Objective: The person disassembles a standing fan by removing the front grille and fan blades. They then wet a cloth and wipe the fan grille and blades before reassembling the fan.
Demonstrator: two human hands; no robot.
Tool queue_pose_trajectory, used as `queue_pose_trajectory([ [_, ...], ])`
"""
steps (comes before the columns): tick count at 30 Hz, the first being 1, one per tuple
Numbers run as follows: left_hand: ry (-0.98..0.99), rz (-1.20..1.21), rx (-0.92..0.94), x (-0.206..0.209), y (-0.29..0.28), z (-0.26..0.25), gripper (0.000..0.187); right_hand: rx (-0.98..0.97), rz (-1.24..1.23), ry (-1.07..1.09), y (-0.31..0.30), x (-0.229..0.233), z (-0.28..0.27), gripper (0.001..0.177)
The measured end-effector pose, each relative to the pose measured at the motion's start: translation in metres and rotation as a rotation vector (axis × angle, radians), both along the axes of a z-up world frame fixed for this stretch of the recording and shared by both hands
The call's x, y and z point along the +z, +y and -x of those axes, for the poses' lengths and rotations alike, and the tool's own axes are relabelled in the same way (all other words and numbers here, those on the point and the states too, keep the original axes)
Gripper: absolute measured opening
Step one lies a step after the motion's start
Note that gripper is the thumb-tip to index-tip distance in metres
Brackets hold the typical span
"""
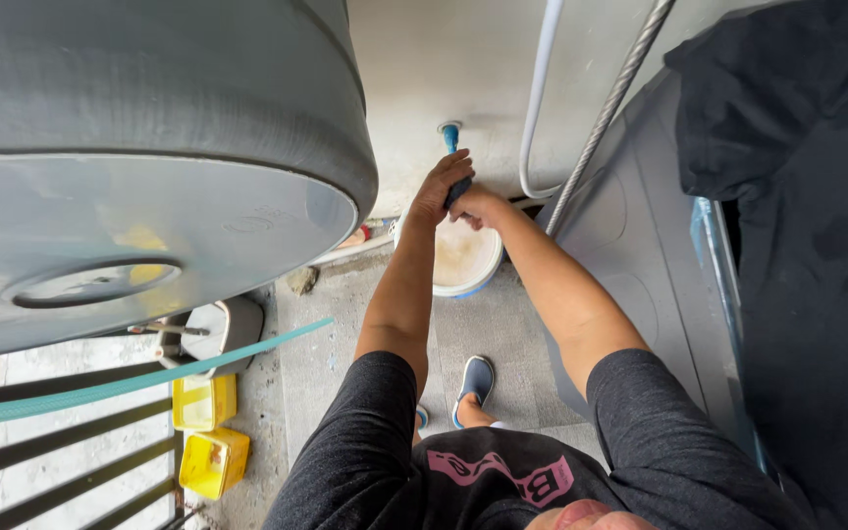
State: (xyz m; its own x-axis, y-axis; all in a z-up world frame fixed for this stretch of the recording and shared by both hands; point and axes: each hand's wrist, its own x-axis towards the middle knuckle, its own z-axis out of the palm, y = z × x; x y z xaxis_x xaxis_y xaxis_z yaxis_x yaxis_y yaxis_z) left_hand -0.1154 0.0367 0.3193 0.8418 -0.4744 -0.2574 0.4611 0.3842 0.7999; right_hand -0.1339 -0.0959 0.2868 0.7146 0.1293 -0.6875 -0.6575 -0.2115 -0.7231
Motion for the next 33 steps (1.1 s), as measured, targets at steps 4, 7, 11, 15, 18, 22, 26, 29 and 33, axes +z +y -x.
queue_pose_trajectory([
  [4, -0.168, 0.041, -0.13, 0.039, 0.0, 0.0, 0.058, -0.101, -0.336, 0.231, -0.006, 0.017, 0.009, 0.032],
  [7, -0.149, -0.056, -0.044, 0.068, -0.013, 0.007, 0.054, -0.121, -0.367, 0.203, -0.008, 0.027, 0.013, 0.032],
  [11, -0.097, -0.195, 0.123, 0.078, -0.031, 0.012, 0.039, -0.175, -0.049, -0.04, 0.002, 0.04, 0.023, 0.023],
  [15, -0.038, -0.357, 0.298, 0.076, -0.048, 0.005, 0.03, 0.021, 0.595, -0.374, 0.005, 0.053, 0.029, 0.032],
  [18, -0.051, -0.392, 0.392, 0.065, -0.051, 0.003, 0.027, 0.189, 0.882, -0.594, 0.007, 0.056, 0.032, 0.043],
  [22, -0.012, -0.386, 0.497, 0.049, -0.054, -0.002, 0.028, 0.116, 0.889, -0.549, 0.007, 0.073, 0.041, 0.047],
  [26, 0.09, -0.228, 0.577, 0.031, -0.056, -0.003, 0.031, 0.17, 0.946, -0.526, 0.01, 0.09, 0.047, 0.034],
  [29, -0.02, -0.135, 0.507, 0.027, -0.036, -0.009, 0.063, -0.039, 0.823, -0.589, 0.008, 0.095, 0.048, 0.036],
  [33, 0.345, -0.237, 0.319, 0.032, 0.026, 0.008, 0.11, -0.311, 0.107, -0.695, -0.012, 0.092, 0.052, 0.067],
])
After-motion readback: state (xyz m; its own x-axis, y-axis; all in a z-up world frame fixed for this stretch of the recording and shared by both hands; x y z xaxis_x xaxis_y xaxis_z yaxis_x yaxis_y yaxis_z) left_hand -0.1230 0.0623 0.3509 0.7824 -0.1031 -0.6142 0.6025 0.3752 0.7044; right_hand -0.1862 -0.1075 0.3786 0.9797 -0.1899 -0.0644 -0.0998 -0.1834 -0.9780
